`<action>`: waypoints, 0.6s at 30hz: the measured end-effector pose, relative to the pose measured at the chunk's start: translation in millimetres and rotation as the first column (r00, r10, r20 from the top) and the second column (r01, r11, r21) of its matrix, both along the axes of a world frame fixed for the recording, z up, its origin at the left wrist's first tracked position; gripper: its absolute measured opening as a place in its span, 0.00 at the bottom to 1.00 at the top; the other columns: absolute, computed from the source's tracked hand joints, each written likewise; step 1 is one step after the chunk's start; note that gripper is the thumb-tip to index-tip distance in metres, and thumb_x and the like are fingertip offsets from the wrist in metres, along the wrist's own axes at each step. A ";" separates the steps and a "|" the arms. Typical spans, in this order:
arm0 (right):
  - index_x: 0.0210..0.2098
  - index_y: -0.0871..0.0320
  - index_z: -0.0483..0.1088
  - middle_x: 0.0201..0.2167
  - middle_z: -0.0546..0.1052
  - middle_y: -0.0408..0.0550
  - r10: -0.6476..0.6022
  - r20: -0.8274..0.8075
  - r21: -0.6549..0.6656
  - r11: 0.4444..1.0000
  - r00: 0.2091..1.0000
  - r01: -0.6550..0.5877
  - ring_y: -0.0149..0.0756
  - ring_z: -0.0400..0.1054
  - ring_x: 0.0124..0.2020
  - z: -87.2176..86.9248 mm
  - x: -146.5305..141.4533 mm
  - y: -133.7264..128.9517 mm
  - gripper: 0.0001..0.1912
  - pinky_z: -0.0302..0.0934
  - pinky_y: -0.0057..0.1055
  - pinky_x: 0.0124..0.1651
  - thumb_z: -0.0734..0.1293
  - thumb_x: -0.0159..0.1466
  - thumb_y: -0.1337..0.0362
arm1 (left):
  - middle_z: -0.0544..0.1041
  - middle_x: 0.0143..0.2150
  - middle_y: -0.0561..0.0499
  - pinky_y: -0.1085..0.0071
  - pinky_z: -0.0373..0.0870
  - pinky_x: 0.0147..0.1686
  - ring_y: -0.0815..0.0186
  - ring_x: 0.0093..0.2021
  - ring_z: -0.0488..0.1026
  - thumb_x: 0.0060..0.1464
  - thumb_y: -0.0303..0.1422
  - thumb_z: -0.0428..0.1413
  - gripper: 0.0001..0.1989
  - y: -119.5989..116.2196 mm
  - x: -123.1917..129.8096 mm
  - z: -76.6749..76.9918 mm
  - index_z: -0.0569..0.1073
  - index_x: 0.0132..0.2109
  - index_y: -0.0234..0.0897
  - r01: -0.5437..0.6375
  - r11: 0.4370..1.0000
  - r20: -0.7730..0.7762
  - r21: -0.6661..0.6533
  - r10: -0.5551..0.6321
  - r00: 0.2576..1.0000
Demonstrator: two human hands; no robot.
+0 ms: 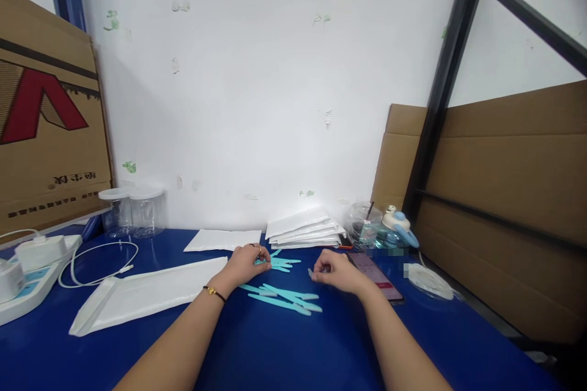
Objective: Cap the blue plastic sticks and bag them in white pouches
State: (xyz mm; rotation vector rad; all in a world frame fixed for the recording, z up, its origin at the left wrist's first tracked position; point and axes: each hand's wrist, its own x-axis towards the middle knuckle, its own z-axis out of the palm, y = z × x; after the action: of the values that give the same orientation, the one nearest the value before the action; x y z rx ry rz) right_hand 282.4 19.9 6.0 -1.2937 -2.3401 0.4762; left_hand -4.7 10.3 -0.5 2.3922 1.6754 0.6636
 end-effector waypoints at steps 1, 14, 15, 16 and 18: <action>0.28 0.55 0.74 0.33 0.73 0.42 0.053 0.026 -0.044 0.998 0.998 -0.052 0.35 0.65 0.35 0.9 -3.0 -3.7 0.11 0.51 0.33 0.44 0.71 0.51 0.54 | 0.75 0.37 0.55 0.72 0.60 0.38 0.65 0.38 0.70 0.49 0.43 0.55 0.10 -2.4 3.4 0.3 0.75 0.36 0.44 0.052 0.998 0.009 -0.037 -0.052 0.999; 0.26 0.56 0.71 0.32 0.71 0.42 0.037 0.032 0.057 0.998 0.999 -0.038 0.33 0.64 0.35 -6.2 -15.4 -2.1 0.06 0.52 0.32 0.43 0.70 0.53 0.62 | 0.76 0.32 0.55 0.74 0.60 0.36 0.67 0.35 0.70 0.51 0.40 0.54 0.09 -3.8 18.2 -0.1 0.75 0.32 0.42 0.116 0.992 -0.041 -0.044 -0.118 0.992; 0.25 0.57 0.71 0.31 0.71 0.42 0.013 0.011 0.088 0.996 1.000 -0.014 0.33 0.64 0.34 -6.0 -12.3 1.0 0.05 0.53 0.31 0.43 0.70 0.54 0.62 | 0.76 0.33 0.55 0.72 0.59 0.38 0.66 0.37 0.70 0.51 0.40 0.54 0.08 -2.5 15.7 1.9 0.75 0.32 0.43 0.077 0.997 -0.057 -0.005 -0.077 0.995; 0.25 0.57 0.71 0.31 0.71 0.42 -0.018 -0.008 0.116 0.993 1.000 0.019 0.33 0.64 0.34 -6.2 -8.6 4.7 0.05 0.53 0.31 0.42 0.69 0.54 0.63 | 0.76 0.34 0.55 0.71 0.58 0.40 0.65 0.39 0.69 0.51 0.39 0.54 0.08 -1.0 12.2 3.5 0.75 0.31 0.43 0.031 0.999 -0.074 0.026 -0.029 0.997; 0.24 0.58 0.71 0.30 0.71 0.43 -0.095 -0.037 0.143 0.985 0.995 0.099 0.33 0.65 0.33 -7.4 -0.5 12.3 0.04 0.54 0.30 0.40 0.69 0.54 0.64 | 0.76 0.35 0.54 0.69 0.57 0.42 0.64 0.40 0.69 0.51 0.38 0.53 0.07 2.1 3.1 5.1 0.75 0.31 0.43 -0.063 0.996 -0.097 0.056 0.068 0.993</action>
State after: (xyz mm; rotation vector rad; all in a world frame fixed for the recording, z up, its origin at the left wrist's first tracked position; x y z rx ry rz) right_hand 281.8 32.2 -1.4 -1.3152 -2.2302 0.2876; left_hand -1.6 12.4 4.6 2.4538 1.8044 0.6160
